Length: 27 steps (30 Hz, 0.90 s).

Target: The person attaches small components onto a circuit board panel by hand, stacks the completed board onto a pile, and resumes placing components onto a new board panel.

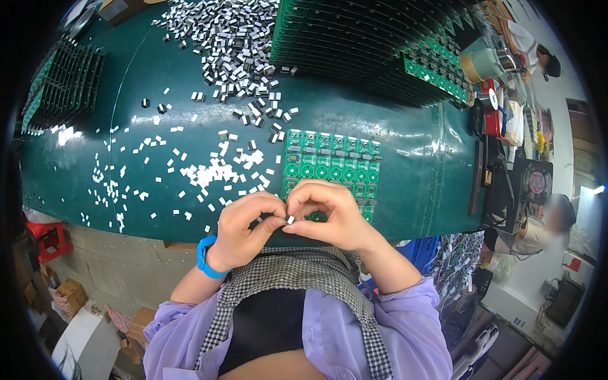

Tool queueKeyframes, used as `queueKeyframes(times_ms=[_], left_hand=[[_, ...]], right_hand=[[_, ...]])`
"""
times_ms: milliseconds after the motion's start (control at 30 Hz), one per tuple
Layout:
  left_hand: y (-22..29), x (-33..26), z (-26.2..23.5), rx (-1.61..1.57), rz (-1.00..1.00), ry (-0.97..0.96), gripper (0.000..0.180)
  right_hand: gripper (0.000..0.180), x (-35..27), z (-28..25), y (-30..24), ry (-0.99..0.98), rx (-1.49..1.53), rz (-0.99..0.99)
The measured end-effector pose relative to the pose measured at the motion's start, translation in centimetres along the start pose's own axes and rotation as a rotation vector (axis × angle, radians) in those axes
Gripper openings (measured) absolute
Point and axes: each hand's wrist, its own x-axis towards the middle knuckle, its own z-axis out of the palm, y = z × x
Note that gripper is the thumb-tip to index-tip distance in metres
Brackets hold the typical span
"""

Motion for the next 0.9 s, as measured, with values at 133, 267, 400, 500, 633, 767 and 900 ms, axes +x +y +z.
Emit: queueKeyframes(times_ms=[133,267,400,500,633,767,900], left_hand=[[-0.3,0.3,-0.2,0.115,-0.013,0.099,0.011],[-0.2,0.3,-0.3,0.198,0.108,0.111,0.015],[-0.3,0.3,-0.2,0.199,0.149,0.120,0.016],[-0.3,0.3,-0.2,0.215,0.169,0.123,0.016],[-0.7,0.1,-0.3,0.266,0.262,0.106,0.020],[-0.9,-0.2,-0.5,0.320,0.386,0.072,0.023],[-0.8,0.1,-0.3,0.294,0.432,0.030,0.024]], right_hand=[[0.021,0.3,0.4,-1.3,0.085,-0.636,-0.254],[0.020,0.1,0.9,-0.8,0.229,-0.681,-0.420],[0.021,-0.1,0.8,-0.5,0.204,-0.688,-0.443],[0.021,0.0,0.6,-0.3,0.193,-0.693,-0.488],[0.021,0.0,0.4,0.2,0.158,-0.678,-0.576],[0.022,-0.2,0.0,0.1,0.084,-0.685,-0.595],[0.024,-0.3,-0.2,-0.7,-0.062,-0.455,-0.314]])
